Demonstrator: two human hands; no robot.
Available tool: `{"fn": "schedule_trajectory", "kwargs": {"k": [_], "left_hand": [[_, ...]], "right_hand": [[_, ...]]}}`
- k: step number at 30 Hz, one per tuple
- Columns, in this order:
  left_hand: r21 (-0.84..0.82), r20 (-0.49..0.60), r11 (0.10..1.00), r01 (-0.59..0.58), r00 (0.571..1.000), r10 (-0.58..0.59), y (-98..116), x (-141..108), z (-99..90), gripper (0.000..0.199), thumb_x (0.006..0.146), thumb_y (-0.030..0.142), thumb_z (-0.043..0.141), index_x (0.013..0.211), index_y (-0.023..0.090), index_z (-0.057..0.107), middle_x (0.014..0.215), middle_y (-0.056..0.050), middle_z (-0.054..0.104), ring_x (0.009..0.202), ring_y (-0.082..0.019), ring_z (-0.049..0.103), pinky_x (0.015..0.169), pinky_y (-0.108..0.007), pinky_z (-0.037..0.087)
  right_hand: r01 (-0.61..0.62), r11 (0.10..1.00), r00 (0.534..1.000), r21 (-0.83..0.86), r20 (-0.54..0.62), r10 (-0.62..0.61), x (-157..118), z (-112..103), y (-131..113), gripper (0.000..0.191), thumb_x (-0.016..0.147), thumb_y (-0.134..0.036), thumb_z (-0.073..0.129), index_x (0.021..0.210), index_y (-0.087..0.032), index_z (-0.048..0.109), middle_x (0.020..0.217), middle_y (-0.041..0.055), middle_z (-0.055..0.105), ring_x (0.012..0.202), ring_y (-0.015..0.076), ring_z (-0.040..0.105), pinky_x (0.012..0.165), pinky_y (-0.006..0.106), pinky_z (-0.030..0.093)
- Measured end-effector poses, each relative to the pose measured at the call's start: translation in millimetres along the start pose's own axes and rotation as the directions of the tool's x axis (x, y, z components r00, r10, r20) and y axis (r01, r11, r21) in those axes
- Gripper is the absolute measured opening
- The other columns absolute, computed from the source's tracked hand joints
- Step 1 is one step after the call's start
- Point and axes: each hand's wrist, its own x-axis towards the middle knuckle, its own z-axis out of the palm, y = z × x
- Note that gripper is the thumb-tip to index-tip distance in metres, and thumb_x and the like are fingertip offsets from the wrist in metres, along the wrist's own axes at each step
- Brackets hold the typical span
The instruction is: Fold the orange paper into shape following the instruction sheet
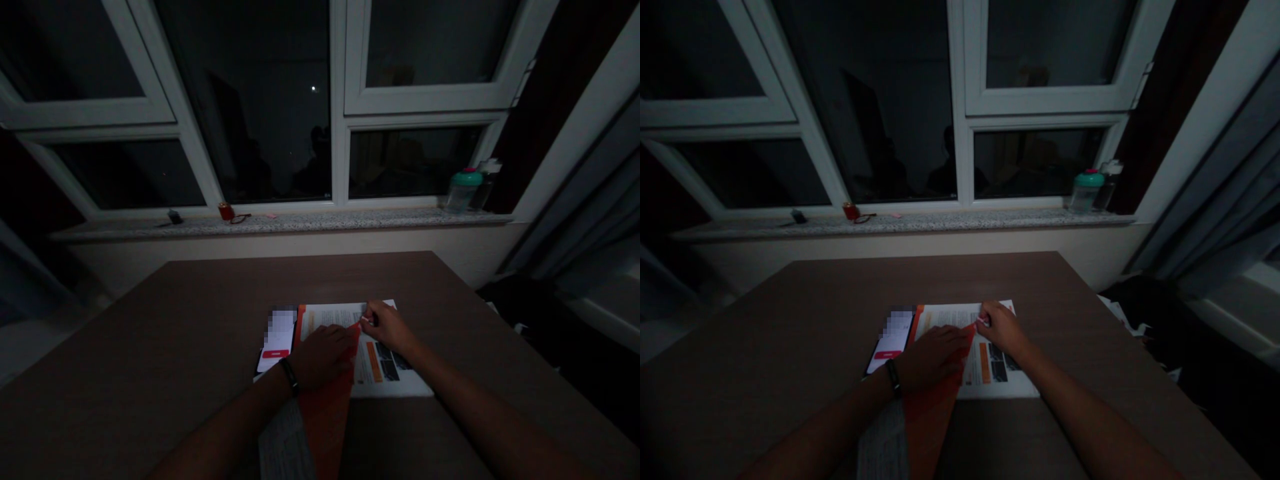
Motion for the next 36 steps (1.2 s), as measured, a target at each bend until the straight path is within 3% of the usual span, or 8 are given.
{"fn": "schedule_trajectory", "kwargs": {"k": [2, 7, 11, 19, 26, 36], "left_hand": [[0.004, -0.003, 1.0, -0.017, 1.0, 0.017, 0, -1, -0.2, 0.05, 0.093, 0.032, 0.059, 0.138, 0.021, 0.04, 0.141, -0.011, 0.05, 0.125, -0.028, 0.047, 0.102, -0.044, 0.039], [0.028, 0.022, 0.999, -0.032, 0.999, 0.032, -2, 1, -1.2, 0.026, 0.093, 0.034, 0.062, 0.114, 0.02, 0.056, 0.124, -0.007, 0.06, 0.112, -0.025, 0.053, 0.096, -0.038, 0.041], [0.017, 0.024, 0.999, -0.038, 0.999, 0.038, -1, 2, -1.8, 0.027, 0.091, 0.036, 0.065, 0.112, 0.021, 0.056, 0.123, -0.007, 0.059, 0.112, -0.025, 0.053, 0.097, -0.038, 0.041], [-0.037, 0.021, 0.998, -0.054, 0.998, 0.054, -3, 2, -0.5, 0.03, 0.094, 0.033, 0.059, 0.121, 0.022, 0.052, 0.135, -0.009, 0.054, 0.121, -0.027, 0.05, 0.101, -0.041, 0.039], [-0.042, 0.01, 0.998, -0.055, 0.998, 0.055, -4, 1, 1.4, 0.03, 0.093, 0.032, 0.059, 0.121, 0.023, 0.053, 0.131, -0.008, 0.057, 0.119, -0.026, 0.052, 0.099, -0.04, 0.04], [-0.028, 0.01, 0.998, -0.057, 0.998, 0.057, 0, -2, -1.0, 0.047, 0.094, 0.039, 0.057, 0.136, 0.021, 0.044, 0.135, -0.012, 0.054, 0.123, -0.029, 0.05, 0.103, -0.043, 0.037]], "right_hand": [[0.018, 0.999, 1.0, 0.029, 0.02, -0.018, -2, 0, 0, 0.014, 0.076, -0.015, 0.061, 0.072, -0.02, 0.049, 0.072, -0.002, 0.054, 0.066, 0.0142, 0.05, 0.061, 0.023, 0.034], [0.054, 0.991, 0.99, 0.126, 0.119, -0.069, -9, 0, -7, 0.016, 0.075, -0.014, 0.063, 0.071, -0.02, 0.049, 0.07, -0.003, 0.053, 0.065, 0.0135, 0.051, 0.06, 0.022, 0.035], [0.083, 0.985, 0.978, 0.154, 0.176, -0.11, -13, -1, -15, 0.019, 0.071, -0.011, 0.064, 0.07, -0.02, 0.048, 0.069, -0.0037, 0.052, 0.065, 0.013, 0.051, 0.06, 0.022, 0.034], [-0.013, 1.0, 0.999, -0.01, 0.053, 0.013, -5, -1, -8, 0.014, 0.075, -0.014, 0.06, 0.07, -0.02, 0.048, 0.072, -0.0016, 0.054, 0.067, 0.0146, 0.05, 0.061, 0.023, 0.033], [-0.039, 0.993, 0.998, -0.107, -0.044, 0.035, -3, -1, -2, 0.014, 0.077, -0.017, 0.058, 0.07, -0.021, 0.047, 0.072, 0.0002, 0.055, 0.068, 0.0164, 0.051, 0.062, 0.025, 0.033], [-0.081, 0.996, 0.994, -0.032, -0.07, 0.078, -8, -8, -4, 0.012, 0.078, -0.02, 0.06, 0.073, -0.021, 0.05, 0.073, 0.0003, 0.058, 0.07, 0.0175, 0.055, 0.063, 0.026, 0.036]]}}
